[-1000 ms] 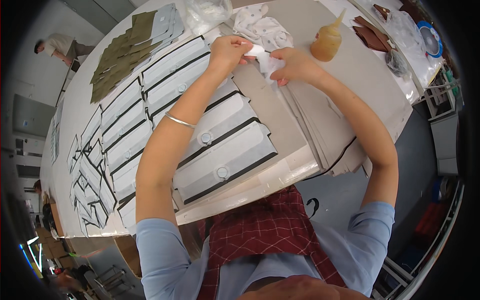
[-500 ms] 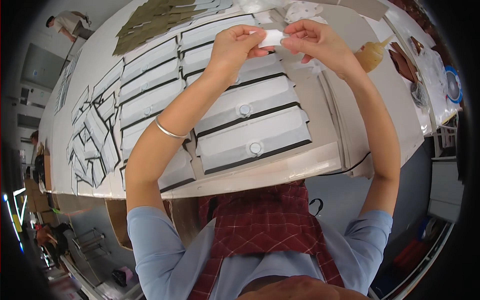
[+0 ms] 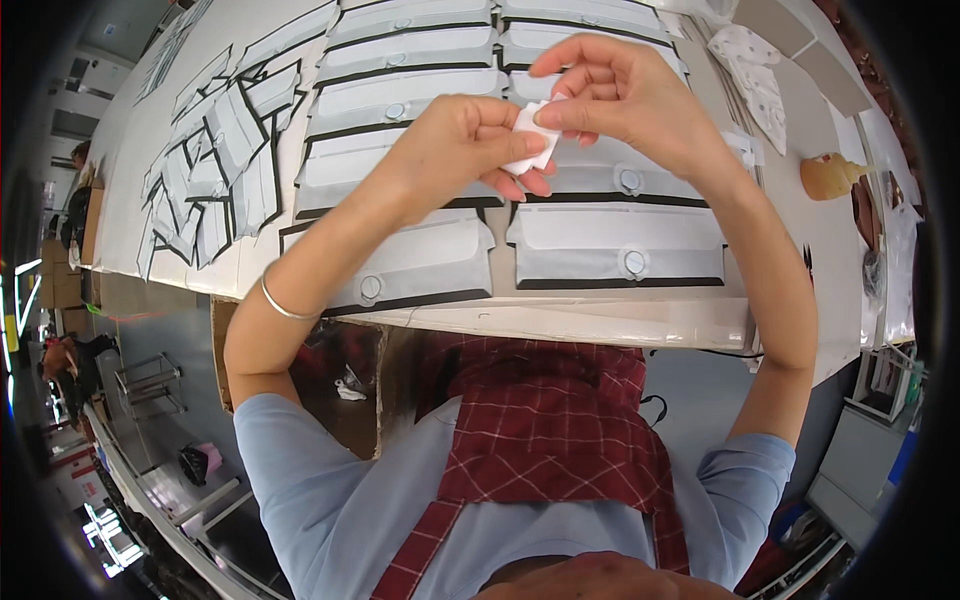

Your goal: The person assembles face masks by hand on a white table. They pick up small white paper pieces, fold them, and attach them to the top edge of pre-cut mask bodies laid out in rows. The person works systematically across the items, pressing the folded pieces into place.

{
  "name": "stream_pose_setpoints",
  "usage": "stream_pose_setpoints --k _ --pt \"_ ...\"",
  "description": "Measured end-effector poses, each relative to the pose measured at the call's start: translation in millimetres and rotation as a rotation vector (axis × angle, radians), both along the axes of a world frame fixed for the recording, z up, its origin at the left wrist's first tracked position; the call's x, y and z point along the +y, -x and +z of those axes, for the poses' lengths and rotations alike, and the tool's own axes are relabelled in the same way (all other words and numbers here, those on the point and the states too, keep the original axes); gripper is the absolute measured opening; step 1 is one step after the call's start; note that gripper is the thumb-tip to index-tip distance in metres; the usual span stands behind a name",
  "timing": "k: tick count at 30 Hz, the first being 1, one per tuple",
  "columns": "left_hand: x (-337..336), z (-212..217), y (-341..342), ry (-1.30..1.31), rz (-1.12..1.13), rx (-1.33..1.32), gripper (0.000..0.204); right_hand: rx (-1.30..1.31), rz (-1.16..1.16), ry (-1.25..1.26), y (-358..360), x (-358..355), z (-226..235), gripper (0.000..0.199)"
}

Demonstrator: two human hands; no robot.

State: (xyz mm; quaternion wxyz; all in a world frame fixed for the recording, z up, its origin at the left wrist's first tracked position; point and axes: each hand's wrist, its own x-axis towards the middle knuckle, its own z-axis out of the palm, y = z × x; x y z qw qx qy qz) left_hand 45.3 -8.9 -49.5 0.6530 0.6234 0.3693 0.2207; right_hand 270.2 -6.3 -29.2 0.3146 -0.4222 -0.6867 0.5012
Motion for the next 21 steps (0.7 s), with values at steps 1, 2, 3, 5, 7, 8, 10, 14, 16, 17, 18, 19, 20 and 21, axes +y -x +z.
stream_pose_setpoints --k 1,2,3,5,7,8,10,14,16,17,18,19,20,21 --pt "-6.0 -5.7 5.3 0.021 0.043 -0.024 0.027 0.021 -0.029 0.021 5.5 -2.7 -5.7 0.022" --pt "-12.7 -10.4 11.0 0.042 0.089 -0.048 0.026 0.064 -0.059 0.099 12.9 -10.1 -9.9 0.019" --pt "-17.9 -14.9 15.7 0.064 0.138 -0.072 0.024 0.064 -0.058 0.124 16.2 -12.0 -17.5 0.020" --pt "-26.2 -21.6 23.9 0.040 0.162 -0.082 0.023 0.063 -0.057 0.175 19.1 -15.4 -30.3 0.022" --pt "-33.7 -27.9 30.9 0.011 0.182 -0.053 0.024 0.115 -0.057 0.184 30.6 -23.6 -29.5 0.016" --pt "-36.2 -27.4 32.3 -0.001 0.180 -0.047 0.024 0.116 -0.074 0.176 38.3 -28.4 -26.3 0.015" --pt "-40.6 -26.7 34.7 -0.005 0.177 -0.035 0.024 0.095 -0.064 0.144 44.0 -31.4 -25.7 0.014" --pt "-50.2 -17.3 32.4 -0.020 0.210 -0.032 0.024 0.072 -0.014 0.120 37.2 -36.9 -22.4 0.016" --pt "-56.5 -22.3 35.5 -0.066 0.221 0.082 0.024 0.104 0.036 0.158 32.2 -42.7 -27.2 0.018" --pt "-64.5 -23.4 34.4 -0.048 0.276 0.100 0.025 0.131 0.060 0.162 31.6 -47.6 -28.6 0.017" --pt "-71.9 -26.3 33.2 -0.034 0.326 0.152 0.025 0.154 0.134 0.076 28.5 -48.1 -37.5 0.016" --pt "-80.2 -35.7 37.2 -0.066 0.360 0.152 0.025 0.131 0.161 0.005 28.1 -50.7 -38.0 0.015" --pt "-86.1 -36.9 40.1 -0.096 0.399 0.148 0.024 0.131 0.211 -0.046 32.0 -47.6 -45.0 0.016" --pt "-83.6 -38.0 37.3 -0.092 0.399 0.129 0.023 0.152 0.165 -0.024 28.8 -52.8 -46.0 0.016"
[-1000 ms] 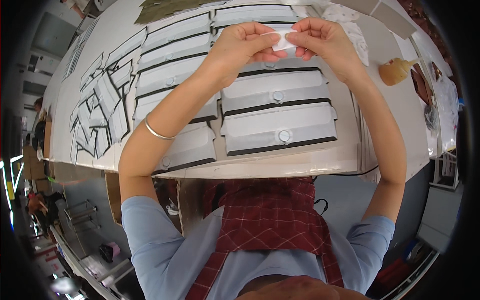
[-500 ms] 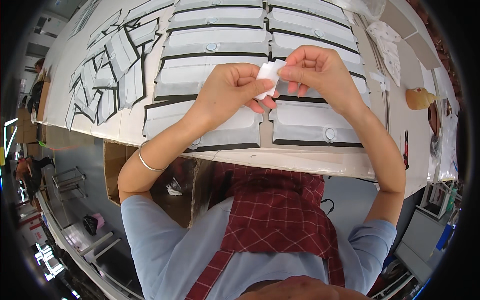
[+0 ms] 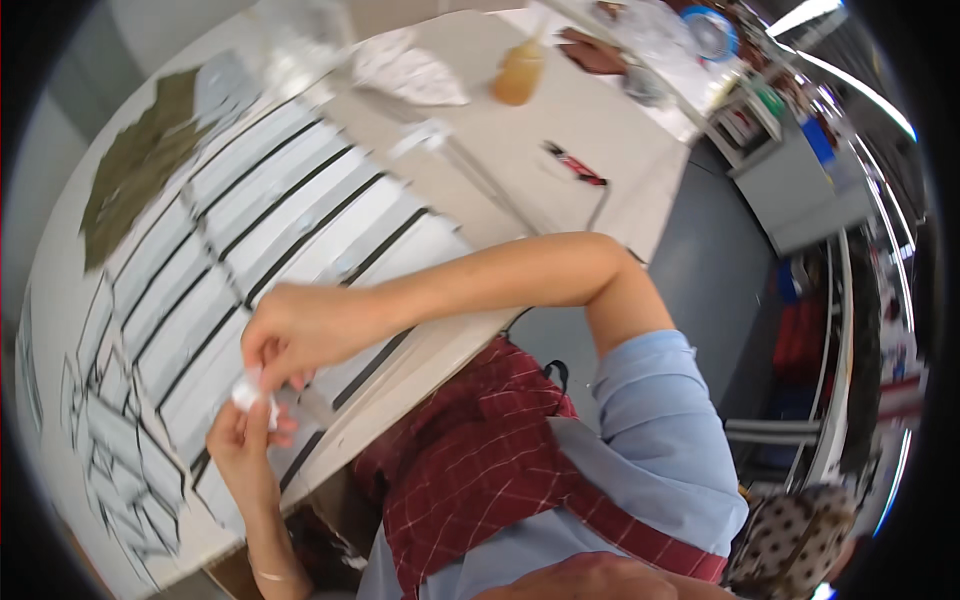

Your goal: The person assembles face masks by hand on a white table. They pick up small white paper pieces, fold them, and attach them to the top edge of pre-cut mask bodies laid out in rows. The person works systematically across the items, pressing the folded pieces into place.

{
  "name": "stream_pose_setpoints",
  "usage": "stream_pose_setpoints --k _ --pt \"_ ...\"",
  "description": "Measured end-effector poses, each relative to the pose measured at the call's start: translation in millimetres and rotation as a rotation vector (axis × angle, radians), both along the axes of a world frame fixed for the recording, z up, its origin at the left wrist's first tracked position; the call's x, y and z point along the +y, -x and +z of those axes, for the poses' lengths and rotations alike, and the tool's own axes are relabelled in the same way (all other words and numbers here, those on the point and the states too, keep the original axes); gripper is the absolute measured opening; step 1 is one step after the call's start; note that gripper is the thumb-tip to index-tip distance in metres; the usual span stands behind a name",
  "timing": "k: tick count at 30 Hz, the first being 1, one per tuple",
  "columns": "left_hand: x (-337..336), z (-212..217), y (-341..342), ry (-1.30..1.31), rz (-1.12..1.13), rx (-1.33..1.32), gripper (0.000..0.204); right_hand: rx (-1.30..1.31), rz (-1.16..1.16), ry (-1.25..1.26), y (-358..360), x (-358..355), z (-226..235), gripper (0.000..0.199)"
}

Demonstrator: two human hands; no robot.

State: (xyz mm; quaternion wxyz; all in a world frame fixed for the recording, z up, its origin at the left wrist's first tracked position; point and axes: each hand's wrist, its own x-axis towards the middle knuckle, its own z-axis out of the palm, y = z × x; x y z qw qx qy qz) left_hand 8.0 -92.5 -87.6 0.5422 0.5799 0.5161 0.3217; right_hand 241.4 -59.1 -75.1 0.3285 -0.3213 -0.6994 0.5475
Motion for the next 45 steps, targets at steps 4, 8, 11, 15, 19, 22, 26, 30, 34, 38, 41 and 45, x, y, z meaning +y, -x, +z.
stream_pose_setpoints --k 4,8,11,15,19,22,26,30,34,38,41,45 --pt "-2.9 -12.9 -17.1 -0.035 -0.081 -0.117 0.019 0.022 -0.073 0.043 -16.6 -22.8 -1.2 0.017" --pt "-11.1 -12.2 -27.6 -0.093 -0.094 -0.116 0.018 0.052 -0.128 0.045 -19.1 -32.4 -0.5 0.018" --pt "-15.4 -13.3 -26.4 -0.108 -0.083 -0.123 0.016 0.030 -0.143 0.041 -23.7 -35.8 3.8 0.017" --pt "-29.9 -23.1 -4.8 -0.273 -0.051 -0.041 0.013 -0.019 -0.127 0.093 -33.2 -24.9 -0.2 0.018" --pt "-34.6 -13.1 11.6 -0.861 -0.314 0.267 0.016 -0.367 -0.173 -0.043 -68.8 -22.1 0.9 0.019" --pt "-49.5 -14.7 18.2 -1.101 -0.449 0.332 0.020 -0.391 0.017 0.212 -68.3 -25.5 16.9 0.019" --pt "-56.8 -31.3 13.6 -1.221 -0.522 0.413 0.015 -0.393 0.061 0.291 -51.1 -24.6 -1.4 0.018" --pt "-58.3 -40.8 7.9 -1.203 -0.454 0.433 0.017 -0.458 0.026 0.189 -30.1 -12.7 -10.0 0.016" --pt "-51.8 -40.4 6.6 -1.148 -0.451 0.468 0.014 -0.494 -0.032 0.118 -18.5 -6.3 -13.3 0.018" --pt "-50.6 -36.4 1.3 -1.059 -0.466 0.465 0.015 -0.542 -0.029 0.124 -18.5 -3.1 -10.0 0.020" --pt "-48.2 -35.6 -1.8 -1.043 -0.507 0.456 0.014 -0.545 -0.021 0.138 -18.5 -1.2 -9.8 0.020" --pt "-46.4 -34.9 -8.5 -1.037 -0.520 0.462 0.011 -0.500 -0.039 0.180 -18.2 -2.0 -11.2 0.019"
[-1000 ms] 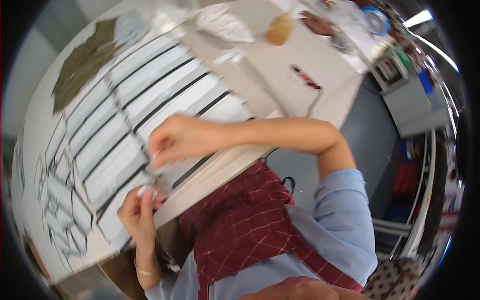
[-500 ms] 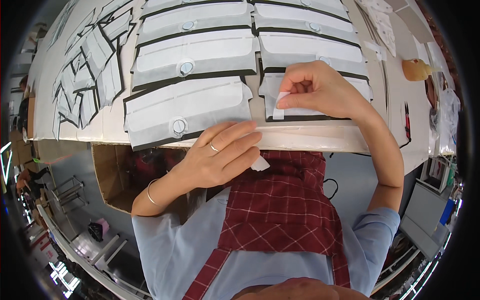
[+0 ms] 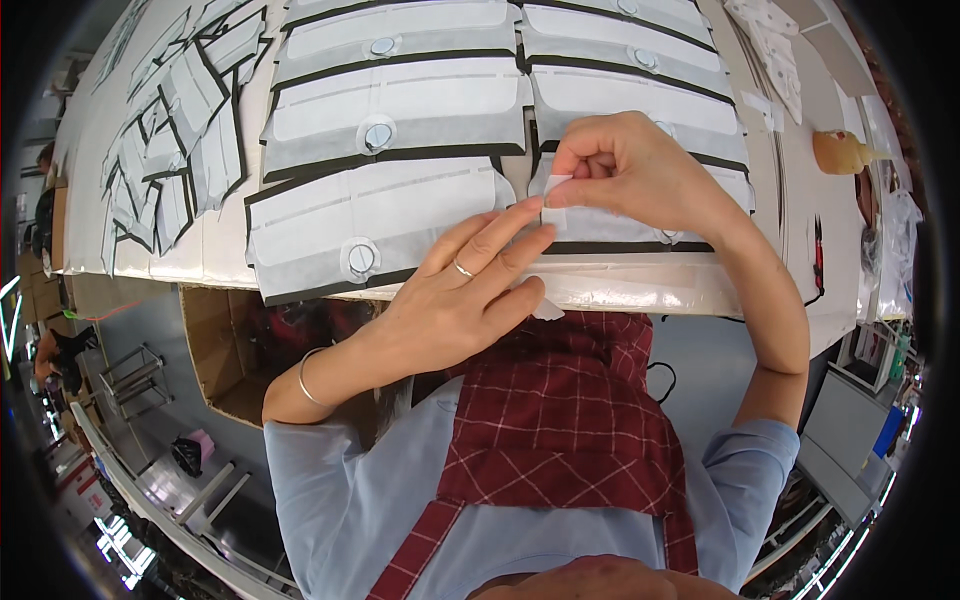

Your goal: The person assembles face masks by hand on a white table. They pick up small white paper pieces, fold them, and attach them to the top edge of pre-cut mask bodies laid out in rows. The person works systematically across the items, pressing the folded pieces into place.

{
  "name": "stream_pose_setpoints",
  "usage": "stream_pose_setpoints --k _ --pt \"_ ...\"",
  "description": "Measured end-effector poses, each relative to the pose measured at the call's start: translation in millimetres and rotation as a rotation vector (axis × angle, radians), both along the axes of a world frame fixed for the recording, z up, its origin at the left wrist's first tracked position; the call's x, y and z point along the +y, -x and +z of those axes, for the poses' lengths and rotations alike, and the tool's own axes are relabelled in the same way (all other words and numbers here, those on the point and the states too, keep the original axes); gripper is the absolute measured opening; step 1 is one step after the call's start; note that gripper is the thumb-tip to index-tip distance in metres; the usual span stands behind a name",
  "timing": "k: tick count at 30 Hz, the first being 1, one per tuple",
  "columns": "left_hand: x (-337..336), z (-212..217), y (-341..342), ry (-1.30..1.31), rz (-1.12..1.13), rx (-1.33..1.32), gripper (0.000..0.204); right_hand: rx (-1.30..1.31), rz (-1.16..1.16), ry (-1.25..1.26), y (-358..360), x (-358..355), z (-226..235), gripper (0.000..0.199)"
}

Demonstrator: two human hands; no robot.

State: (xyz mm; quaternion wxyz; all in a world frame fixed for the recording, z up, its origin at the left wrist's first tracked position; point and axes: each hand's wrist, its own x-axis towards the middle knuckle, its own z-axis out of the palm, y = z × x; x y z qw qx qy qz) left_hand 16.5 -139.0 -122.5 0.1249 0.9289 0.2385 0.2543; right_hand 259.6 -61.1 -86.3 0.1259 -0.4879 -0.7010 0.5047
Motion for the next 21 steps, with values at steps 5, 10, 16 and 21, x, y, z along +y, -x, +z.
stream_pose_setpoints --k 5,10,16,21 --pt "0.0 3.0 -3.9 -0.036 0.018 0.073 0.007 -0.061 -0.023 -0.232 2.9 -12.9 6.8 0.025" --pt "-0.9 3.0 -3.3 -0.036 0.010 0.087 0.006 -0.172 0.160 -0.819 -5.8 -31.5 -12.0 0.035" --pt "8.1 9.8 0.5 0.079 0.055 -0.077 0.011 -0.517 0.329 -1.015 4.7 -50.7 -2.2 0.034" --pt "5.8 27.8 7.9 0.541 0.377 -0.283 0.008 -0.143 0.193 -0.661 -2.2 -32.0 9.7 0.035"
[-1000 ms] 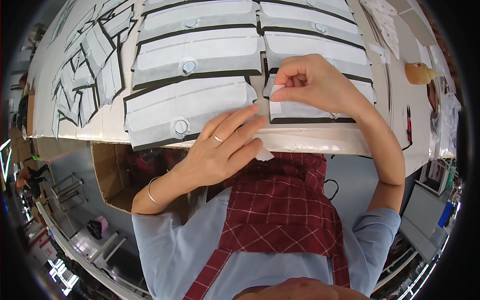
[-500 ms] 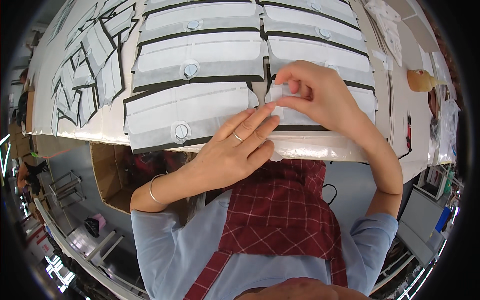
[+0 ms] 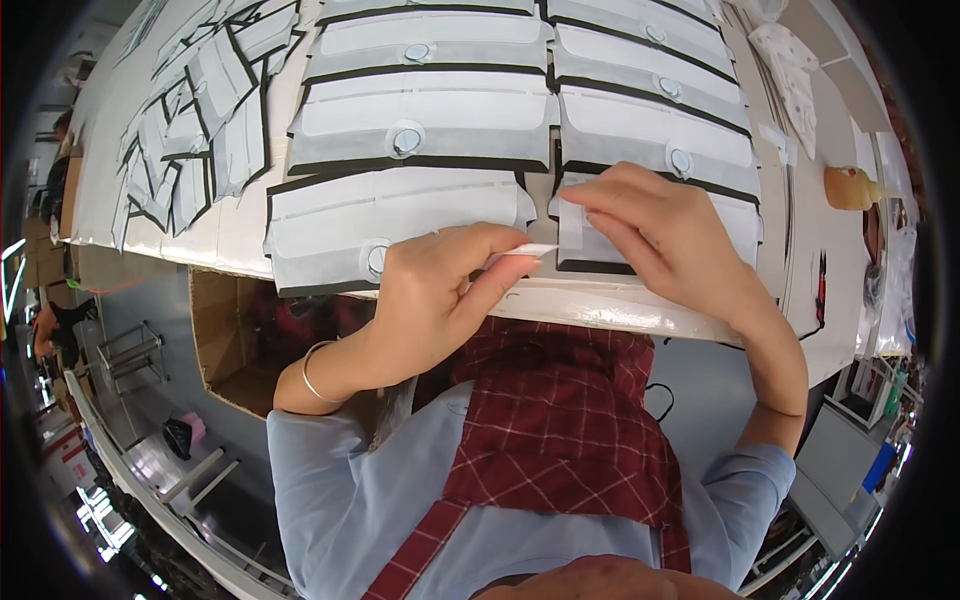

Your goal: The person assembles face masks by hand on a white table. They pick up small white paper pieces, fold them, and attach them to the top edge of pre-cut mask bodies laid out in rows. The person works systematically across the items, pressing the folded pieces into place.

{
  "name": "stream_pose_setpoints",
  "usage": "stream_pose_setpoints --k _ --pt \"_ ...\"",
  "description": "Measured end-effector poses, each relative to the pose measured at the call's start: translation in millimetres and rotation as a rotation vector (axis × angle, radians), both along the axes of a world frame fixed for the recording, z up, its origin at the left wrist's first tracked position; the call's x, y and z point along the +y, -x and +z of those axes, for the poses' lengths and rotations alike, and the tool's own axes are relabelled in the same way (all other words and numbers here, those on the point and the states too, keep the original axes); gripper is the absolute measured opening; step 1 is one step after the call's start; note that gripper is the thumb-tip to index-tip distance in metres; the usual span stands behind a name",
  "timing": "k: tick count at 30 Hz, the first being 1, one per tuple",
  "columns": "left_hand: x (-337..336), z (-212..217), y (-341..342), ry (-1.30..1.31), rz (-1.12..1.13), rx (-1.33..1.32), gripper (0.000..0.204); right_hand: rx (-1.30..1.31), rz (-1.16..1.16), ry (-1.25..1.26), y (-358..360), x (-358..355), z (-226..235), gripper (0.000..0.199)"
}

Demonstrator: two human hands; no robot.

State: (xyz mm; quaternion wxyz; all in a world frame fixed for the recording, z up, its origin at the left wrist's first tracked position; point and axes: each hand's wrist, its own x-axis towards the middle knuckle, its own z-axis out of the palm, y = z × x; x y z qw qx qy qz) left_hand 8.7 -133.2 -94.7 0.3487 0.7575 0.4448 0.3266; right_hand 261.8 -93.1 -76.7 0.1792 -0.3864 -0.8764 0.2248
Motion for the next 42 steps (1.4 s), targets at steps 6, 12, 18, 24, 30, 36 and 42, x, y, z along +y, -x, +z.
stream_pose_setpoints --k 6,12,18,24,30,36,42 --pt "3.9 -1.4 -2.0 0.232 0.064 -0.183 0.014 0.375 -0.104 0.428 28.3 0.5 15.6 0.021" --pt "4.4 -3.3 4.3 0.282 0.052 -0.237 0.009 0.397 -0.164 0.540 44.2 10.8 12.6 0.008" --pt "4.1 -4.0 14.2 0.383 0.090 -0.357 0.012 0.471 -0.133 0.492 58.2 15.9 9.1 0.010" --pt "3.1 -3.9 21.3 0.401 0.076 -0.318 0.015 0.387 -0.140 0.692 61.9 19.8 16.0 0.011" --pt "1.8 0.1 29.8 0.407 0.140 -0.400 0.016 0.430 -0.066 0.526 63.1 25.0 10.6 0.011" --pt "-1.1 -4.4 53.2 -0.467 0.016 0.067 0.014 0.401 0.022 0.798 53.0 29.5 -1.3 0.015" --pt "-13.2 -25.8 45.1 -0.701 -0.172 0.292 0.015 0.210 -0.018 0.597 56.0 38.5 0.5 0.017"
